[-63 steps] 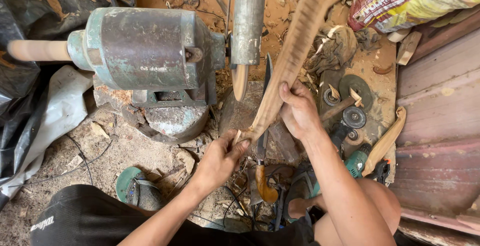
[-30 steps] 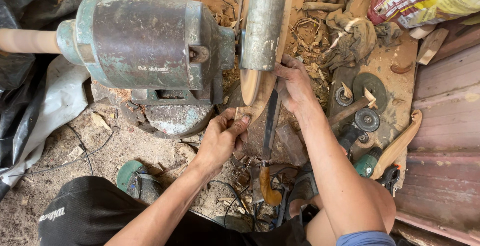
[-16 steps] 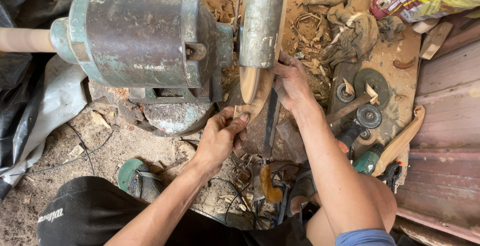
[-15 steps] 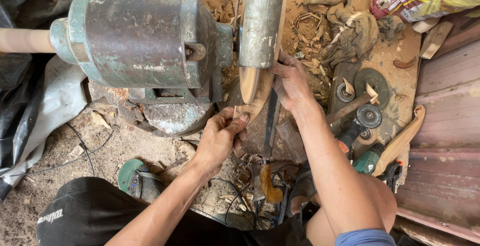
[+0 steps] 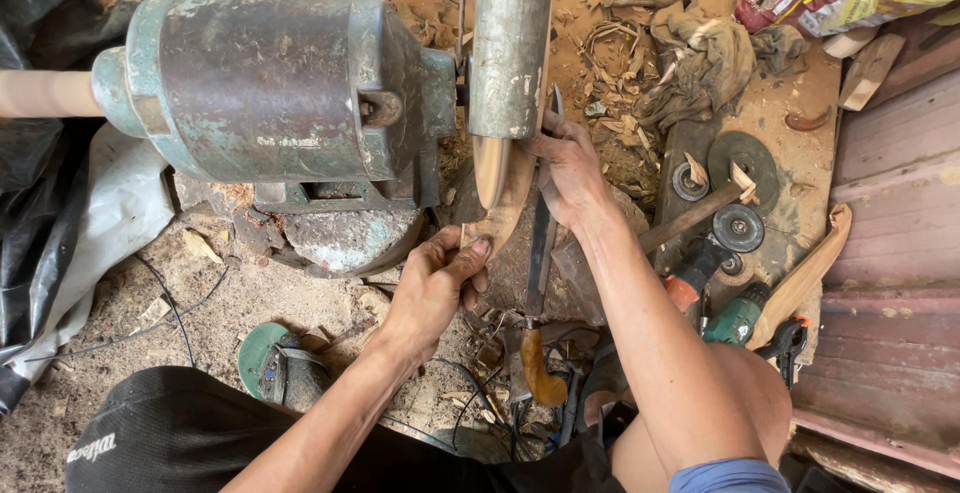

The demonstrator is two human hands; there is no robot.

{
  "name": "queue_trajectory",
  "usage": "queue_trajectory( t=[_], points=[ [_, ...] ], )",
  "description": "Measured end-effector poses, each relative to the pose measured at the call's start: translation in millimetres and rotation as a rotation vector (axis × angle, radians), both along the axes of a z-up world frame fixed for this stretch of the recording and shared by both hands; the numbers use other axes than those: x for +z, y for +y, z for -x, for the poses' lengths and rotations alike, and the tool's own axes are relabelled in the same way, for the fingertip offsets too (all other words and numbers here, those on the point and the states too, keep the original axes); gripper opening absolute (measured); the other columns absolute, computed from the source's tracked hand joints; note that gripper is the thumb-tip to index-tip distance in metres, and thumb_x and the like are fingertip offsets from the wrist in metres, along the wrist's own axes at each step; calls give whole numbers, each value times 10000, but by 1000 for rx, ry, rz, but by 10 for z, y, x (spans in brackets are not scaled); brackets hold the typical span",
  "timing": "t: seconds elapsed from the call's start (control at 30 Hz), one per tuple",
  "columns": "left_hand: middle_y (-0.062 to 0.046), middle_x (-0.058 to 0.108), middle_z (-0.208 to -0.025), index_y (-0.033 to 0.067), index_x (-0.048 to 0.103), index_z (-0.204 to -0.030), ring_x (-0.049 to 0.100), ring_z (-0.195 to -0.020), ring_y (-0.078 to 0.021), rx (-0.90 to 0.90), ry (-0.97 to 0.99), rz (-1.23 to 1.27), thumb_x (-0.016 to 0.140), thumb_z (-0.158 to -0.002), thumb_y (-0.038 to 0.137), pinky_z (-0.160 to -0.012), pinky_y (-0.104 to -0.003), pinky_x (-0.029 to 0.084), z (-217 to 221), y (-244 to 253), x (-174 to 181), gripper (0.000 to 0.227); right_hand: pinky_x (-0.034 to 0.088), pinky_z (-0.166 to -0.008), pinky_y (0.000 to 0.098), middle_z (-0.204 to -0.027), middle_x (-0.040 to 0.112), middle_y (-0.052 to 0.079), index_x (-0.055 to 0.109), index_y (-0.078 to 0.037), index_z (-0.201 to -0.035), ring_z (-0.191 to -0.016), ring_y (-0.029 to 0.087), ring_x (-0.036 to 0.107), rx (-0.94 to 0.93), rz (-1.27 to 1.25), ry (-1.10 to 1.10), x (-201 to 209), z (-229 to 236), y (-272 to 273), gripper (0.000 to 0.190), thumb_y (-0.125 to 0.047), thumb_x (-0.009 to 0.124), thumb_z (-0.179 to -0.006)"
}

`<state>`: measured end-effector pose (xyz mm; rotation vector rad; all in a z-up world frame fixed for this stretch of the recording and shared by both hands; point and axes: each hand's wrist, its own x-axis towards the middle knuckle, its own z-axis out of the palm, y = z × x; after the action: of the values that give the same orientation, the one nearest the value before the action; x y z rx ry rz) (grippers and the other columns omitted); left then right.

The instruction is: The person inserts a metal wire into a wooden piece, secures it with pliers, and hammers it flush. Then the person uses an angle grinder to smooth the wire area and a belt sander to shape and smooth the wooden piece.

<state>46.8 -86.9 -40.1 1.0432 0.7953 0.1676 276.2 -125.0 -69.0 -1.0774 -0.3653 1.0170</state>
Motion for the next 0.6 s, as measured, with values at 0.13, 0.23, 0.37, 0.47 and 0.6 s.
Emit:
queue_trajectory(
  t=[0.13,0.23,0.37,0.47,0.6],
  points=[
    [-17,593,-636,41,650,-952,498,-545,-109,-8,-16,-20,658,-977,230,-522,-252,420,33,-25,-25,190,605,-1001,385,-1244,696,219,562,61,-1333,-1106,261,716,-19,58,17,-22,21,-19,390,19,583,-946],
    [-37,593,-604,41,644,-940,489,-526,-124,-11,-23,0,652,-981,234,-518,-259,415,70,-51,-37,197,596,-1019,400,-1250,701,209,573,51,-1329,-1137,275,707,-29,97,19,-42,53,-42,394,-1,604,-940],
    [-40,605,-596,39,655,-940,480,-513,-131,-11,7,6,650,-968,228,-506,-268,397,119,-98,-39,191,573,-1043,421,-1264,704,199,582,34,-1325,-1159,289,693,-29,112,40,-69,99,-80,405,-26,630,-927],
    [-38,613,-606,43,663,-953,482,-518,-130,-9,48,11,656,-963,227,-514,-266,397,164,-143,-31,185,563,-1053,438,-1253,698,209,593,31,-1327,-1150,297,685,-13,124,21,-99,143,-135,408,-38,645,-928],
    [-31,610,-618,44,664,-966,486,-526,-126,-7,72,44,650,-973,230,-515,-264,404,262,-225,9,187,571,-1039,434,-1247,719,182,620,3,-1278,-1136,272,716,-29,156,29,-155,220,-223,400,-41,667,-884]
  ],
)
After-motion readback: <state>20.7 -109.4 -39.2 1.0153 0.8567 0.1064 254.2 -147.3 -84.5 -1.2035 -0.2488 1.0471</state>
